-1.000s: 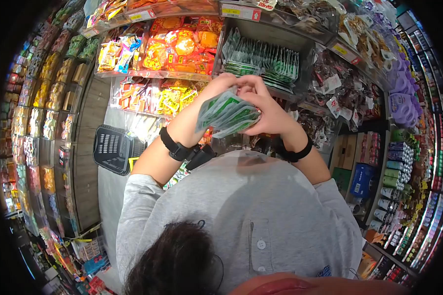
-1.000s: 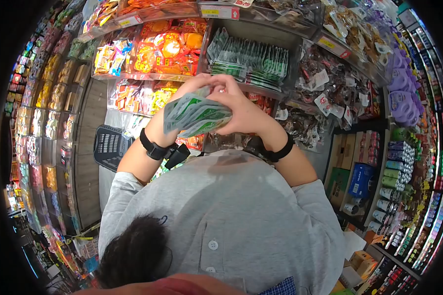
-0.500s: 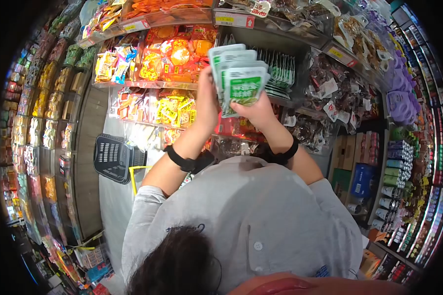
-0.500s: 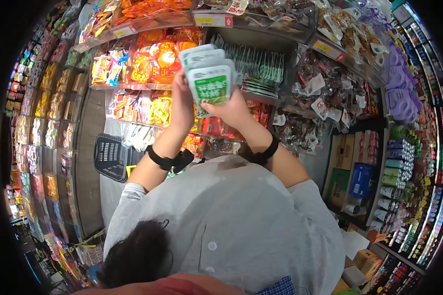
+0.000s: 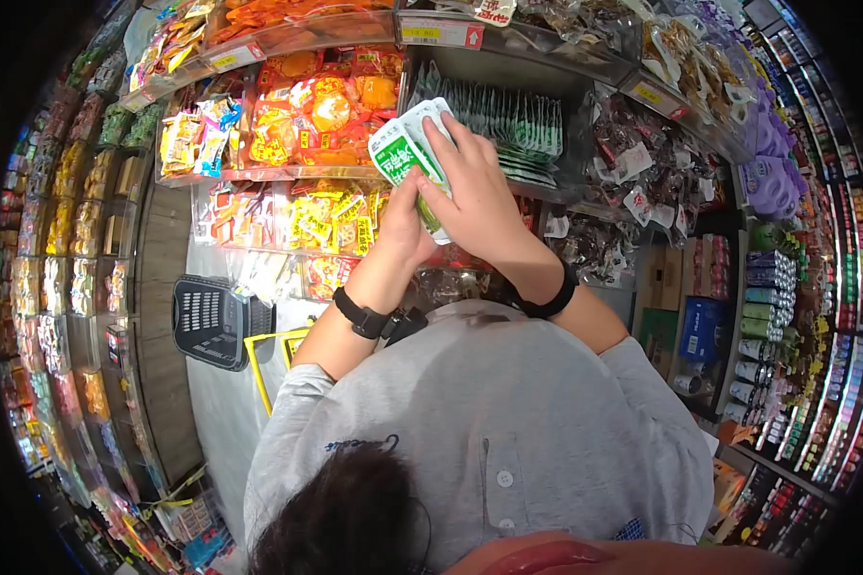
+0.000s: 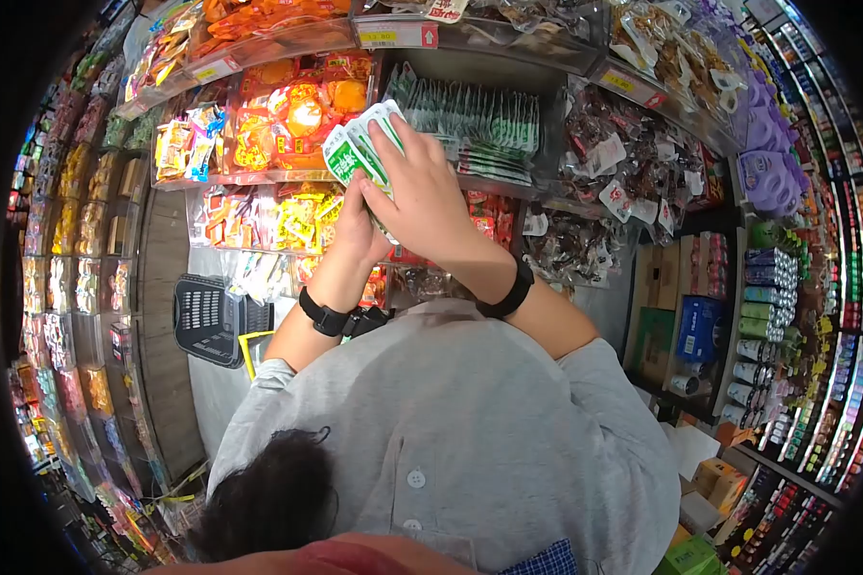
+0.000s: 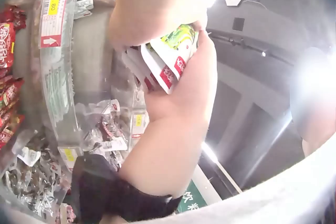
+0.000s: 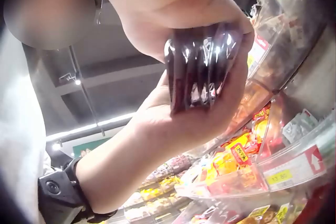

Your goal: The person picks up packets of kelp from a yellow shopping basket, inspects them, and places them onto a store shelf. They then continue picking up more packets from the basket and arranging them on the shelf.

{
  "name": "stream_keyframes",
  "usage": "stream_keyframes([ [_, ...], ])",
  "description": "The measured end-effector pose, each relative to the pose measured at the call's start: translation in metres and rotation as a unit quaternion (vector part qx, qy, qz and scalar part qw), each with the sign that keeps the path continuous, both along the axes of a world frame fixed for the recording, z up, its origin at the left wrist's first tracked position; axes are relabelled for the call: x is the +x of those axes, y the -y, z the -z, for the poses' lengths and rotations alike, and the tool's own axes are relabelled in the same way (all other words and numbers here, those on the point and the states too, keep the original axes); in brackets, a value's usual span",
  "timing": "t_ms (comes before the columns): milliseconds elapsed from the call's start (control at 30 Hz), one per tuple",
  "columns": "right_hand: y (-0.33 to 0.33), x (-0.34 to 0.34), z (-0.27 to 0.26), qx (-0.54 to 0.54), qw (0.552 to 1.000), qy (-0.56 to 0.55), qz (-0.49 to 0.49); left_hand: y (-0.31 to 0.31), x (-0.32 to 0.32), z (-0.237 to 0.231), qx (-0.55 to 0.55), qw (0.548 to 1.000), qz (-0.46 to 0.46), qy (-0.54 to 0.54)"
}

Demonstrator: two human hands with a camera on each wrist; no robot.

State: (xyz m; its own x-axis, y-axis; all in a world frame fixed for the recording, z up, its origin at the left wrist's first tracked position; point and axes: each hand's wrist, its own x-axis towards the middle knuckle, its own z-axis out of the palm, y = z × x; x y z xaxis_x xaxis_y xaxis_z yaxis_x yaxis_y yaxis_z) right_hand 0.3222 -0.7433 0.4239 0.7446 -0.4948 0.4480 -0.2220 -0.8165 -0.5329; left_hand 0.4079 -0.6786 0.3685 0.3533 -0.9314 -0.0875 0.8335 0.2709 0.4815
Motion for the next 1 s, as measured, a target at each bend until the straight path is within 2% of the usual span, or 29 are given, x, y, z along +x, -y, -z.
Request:
stream_keyframes([
  [33, 0.001, 0.001, 0.002, 0.005, 1.0, -0.015, -0.02, -0.001, 0.001, 0.008, 0.014, 1.0, -0.006, 0.024],
  [133, 0.01, 0.004, 0.023, 0.093, 0.982, 0.159, -0.051, 0.006, 0.012, 0.015, 0.029, 0.998, -0.022, 0.055],
  [167, 0.01, 0.0, 0.027, 0.177, 0.954, 0.239, -0.03, 0.006, 0.016, 0.013, 0.016, 0.999, -0.023, 0.027],
  [233, 0.006, -0.009, 0.033, 0.336, 0.858, 0.388, 0.009, 0.005, 0.021, -0.013, -0.012, 0.999, -0.028, -0.03],
  [267, 0.004, -0.007, 0.043, 0.342, 0.843, 0.411, -0.055, 0.009, 0.025, -0.011, -0.022, 0.998, -0.062, -0.023],
  [300, -0.004, 0.0, 0.048, 0.435, 0.803, 0.401, -0.076, 0.012, 0.026, -0.011, -0.029, 0.996, -0.07, -0.036],
  [367, -0.022, 0.015, 0.049, 0.461, 0.8, 0.372, -0.096, 0.018, 0.022, -0.008, -0.041, 0.994, -0.079, -0.064],
  [400, -0.022, 0.018, 0.051, 0.394, 0.825, 0.395, -0.089, 0.021, 0.017, -0.003, -0.038, 0.997, -0.073, -0.015],
  [500, -0.022, 0.015, 0.04, 0.426, 0.808, 0.408, 0.015, 0.022, -0.007, 0.002, -0.092, 0.986, -0.127, 0.062],
  [533, -0.023, 0.013, 0.039, 0.416, 0.812, 0.41, 0.013, 0.022, -0.006, 0.006, -0.101, 0.988, -0.112, 0.029],
  [633, -0.022, 0.01, 0.042, 0.432, 0.8, 0.416, 0.006, 0.019, -0.003, 0.008, -0.101, 0.986, -0.1, 0.085],
  [733, -0.017, 0.008, 0.045, 0.453, 0.767, 0.454, -0.001, 0.018, -0.002, 0.01, -0.068, 0.986, -0.094, 0.124],
  [833, -0.005, 0.001, 0.039, 0.494, 0.75, 0.44, -0.013, 0.011, 0.005, -0.004, -0.058, 0.976, -0.144, 0.155],
  [867, -0.001, -0.003, 0.036, 0.499, 0.759, 0.418, -0.005, 0.005, 0.016, -0.008, -0.061, 0.974, -0.157, 0.152],
  [900, 0.003, -0.006, 0.034, 0.494, 0.768, 0.408, -0.009, 0.005, 0.026, -0.023, -0.094, 0.945, -0.214, 0.231],
  [967, 0.011, -0.012, 0.032, 0.483, 0.785, 0.387, -0.014, -0.002, 0.037, -0.052, -0.083, 0.92, -0.215, 0.318],
  [1000, 0.014, -0.014, 0.03, 0.473, 0.795, 0.38, -0.013, -0.006, 0.044, -0.053, -0.043, 0.92, -0.171, 0.349],
])
